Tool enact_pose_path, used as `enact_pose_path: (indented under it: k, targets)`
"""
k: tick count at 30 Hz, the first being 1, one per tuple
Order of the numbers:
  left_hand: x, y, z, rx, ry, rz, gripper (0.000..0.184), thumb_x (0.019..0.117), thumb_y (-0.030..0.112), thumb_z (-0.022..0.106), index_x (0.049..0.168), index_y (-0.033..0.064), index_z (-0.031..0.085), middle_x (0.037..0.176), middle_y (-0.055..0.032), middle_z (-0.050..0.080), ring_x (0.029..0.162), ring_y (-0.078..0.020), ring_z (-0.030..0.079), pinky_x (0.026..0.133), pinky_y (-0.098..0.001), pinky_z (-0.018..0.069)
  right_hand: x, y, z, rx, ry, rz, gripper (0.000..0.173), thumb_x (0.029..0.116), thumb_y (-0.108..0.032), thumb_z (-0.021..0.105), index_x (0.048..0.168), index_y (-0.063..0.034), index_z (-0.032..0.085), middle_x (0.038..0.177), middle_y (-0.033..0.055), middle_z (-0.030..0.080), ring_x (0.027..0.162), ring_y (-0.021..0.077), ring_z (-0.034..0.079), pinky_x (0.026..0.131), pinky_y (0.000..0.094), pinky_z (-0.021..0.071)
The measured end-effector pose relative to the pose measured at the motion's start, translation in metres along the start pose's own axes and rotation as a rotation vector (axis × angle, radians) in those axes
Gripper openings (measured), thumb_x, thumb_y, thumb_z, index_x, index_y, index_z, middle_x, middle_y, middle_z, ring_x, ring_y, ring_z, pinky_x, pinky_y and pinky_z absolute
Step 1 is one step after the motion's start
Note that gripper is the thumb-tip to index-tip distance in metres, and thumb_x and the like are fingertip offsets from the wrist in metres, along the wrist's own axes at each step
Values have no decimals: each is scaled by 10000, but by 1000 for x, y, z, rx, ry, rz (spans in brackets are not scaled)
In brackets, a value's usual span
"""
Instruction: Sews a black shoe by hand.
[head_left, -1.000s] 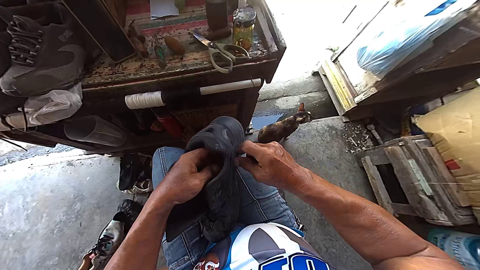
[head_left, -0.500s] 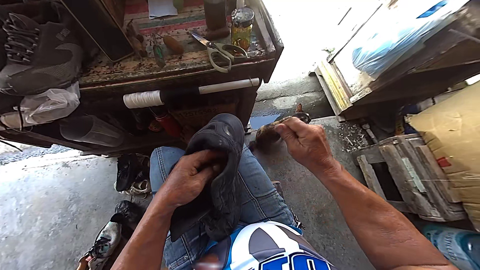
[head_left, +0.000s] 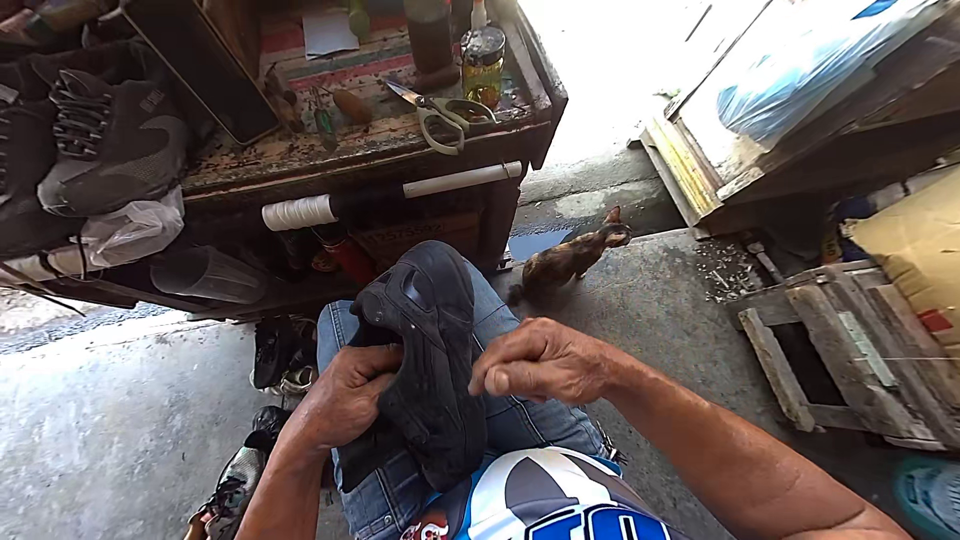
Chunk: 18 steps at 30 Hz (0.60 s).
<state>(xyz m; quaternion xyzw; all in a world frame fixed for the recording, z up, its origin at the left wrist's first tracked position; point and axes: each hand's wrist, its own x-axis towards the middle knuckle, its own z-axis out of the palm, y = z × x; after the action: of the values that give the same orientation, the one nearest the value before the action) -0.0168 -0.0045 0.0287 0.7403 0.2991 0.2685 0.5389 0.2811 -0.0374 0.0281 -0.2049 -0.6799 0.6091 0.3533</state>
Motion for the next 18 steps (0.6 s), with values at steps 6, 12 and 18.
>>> enact_pose_path:
  k: [6, 12, 18]
  targets:
    - [0, -8, 4, 49, -13, 15, 202, 982, 98, 566, 863, 124, 727, 806, 123, 699, 777, 81, 638, 715, -137, 544, -4, 0, 2, -394, 337, 15, 272, 1072, -206, 556, 1080, -5, 739, 851, -17, 697, 674, -53, 566, 612, 121, 483]
    - [-6, -2, 0, 29, 2, 30, 195, 1019, 100, 558, 1006, 87, 752, 914, 68, 743, 865, 20, 685, 808, -190, 584, -6, 0, -2, -193, 58, -47, 279, 1060, -196, 572, 961, 19, 720, 810, 12, 662, 714, -21, 564, 634, 148, 455]
    - [-11, -1, 5, 179, 176, 10, 276, 1024, 73, 536, 1239, 28, 703, 1140, -16, 752, 1051, -58, 704, 965, -246, 582, -22, 4, -13, -656, 22, 255, 432, 1025, -472, 576, 1085, -74, 735, 849, 34, 655, 714, 113, 588, 661, 322, 514]
